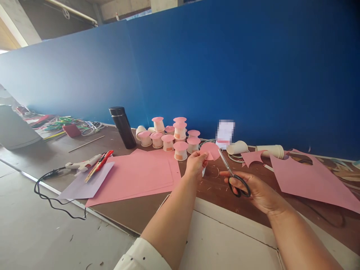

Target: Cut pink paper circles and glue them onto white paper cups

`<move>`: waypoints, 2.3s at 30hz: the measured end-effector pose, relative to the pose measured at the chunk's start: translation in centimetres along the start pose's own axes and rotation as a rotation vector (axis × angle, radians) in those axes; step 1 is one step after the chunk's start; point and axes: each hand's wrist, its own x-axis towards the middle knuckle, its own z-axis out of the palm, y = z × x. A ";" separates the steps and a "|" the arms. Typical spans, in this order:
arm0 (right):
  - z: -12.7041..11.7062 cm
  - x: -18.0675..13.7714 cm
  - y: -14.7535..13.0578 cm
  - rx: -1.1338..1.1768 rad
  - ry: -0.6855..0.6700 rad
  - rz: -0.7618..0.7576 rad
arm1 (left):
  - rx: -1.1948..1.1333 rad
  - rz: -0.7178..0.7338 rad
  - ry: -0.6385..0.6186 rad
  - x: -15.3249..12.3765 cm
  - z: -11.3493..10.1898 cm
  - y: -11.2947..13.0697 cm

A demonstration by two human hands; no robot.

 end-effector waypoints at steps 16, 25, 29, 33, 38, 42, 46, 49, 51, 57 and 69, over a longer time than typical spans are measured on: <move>1.6 0.3 -0.5 -0.203 0.037 0.013 | -0.019 -0.017 -0.009 -0.4 0.4 0.2; 1.8 0.1 -0.9 -0.216 0.065 -0.009 | 0.007 -0.038 -0.028 -0.6 0.4 0.2; 1.8 0.2 -0.8 -0.223 0.073 -0.010 | 0.012 -0.039 -0.029 -0.6 0.4 0.1; 1.8 0.2 -0.8 -0.202 0.067 -0.002 | 0.007 -0.034 -0.025 -0.5 0.4 0.0; 2.0 0.1 -1.0 -0.183 0.060 0.003 | -0.006 -0.020 -0.024 -0.5 0.4 0.0; 2.0 0.1 -1.0 -0.191 0.075 -0.002 | -0.003 -0.028 -0.033 -0.5 0.4 -0.1; 1.9 0.2 -0.9 -0.209 0.077 -0.005 | 0.012 -0.037 -0.039 -0.4 0.4 -0.2; 1.8 0.2 -0.8 -0.209 0.080 -0.003 | 0.026 -0.046 -0.044 -0.5 0.4 -0.1; 1.7 0.3 -0.6 -0.213 0.086 -0.009 | 0.030 -0.055 -0.046 -0.6 0.4 -0.1; 1.4 0.4 -0.2 -0.266 0.088 -0.030 | 0.030 -0.063 -0.041 -0.5 0.4 -0.1; 1.5 0.3 -0.4 -0.278 0.108 -0.029 | 0.028 -0.058 -0.042 -0.5 0.5 -0.2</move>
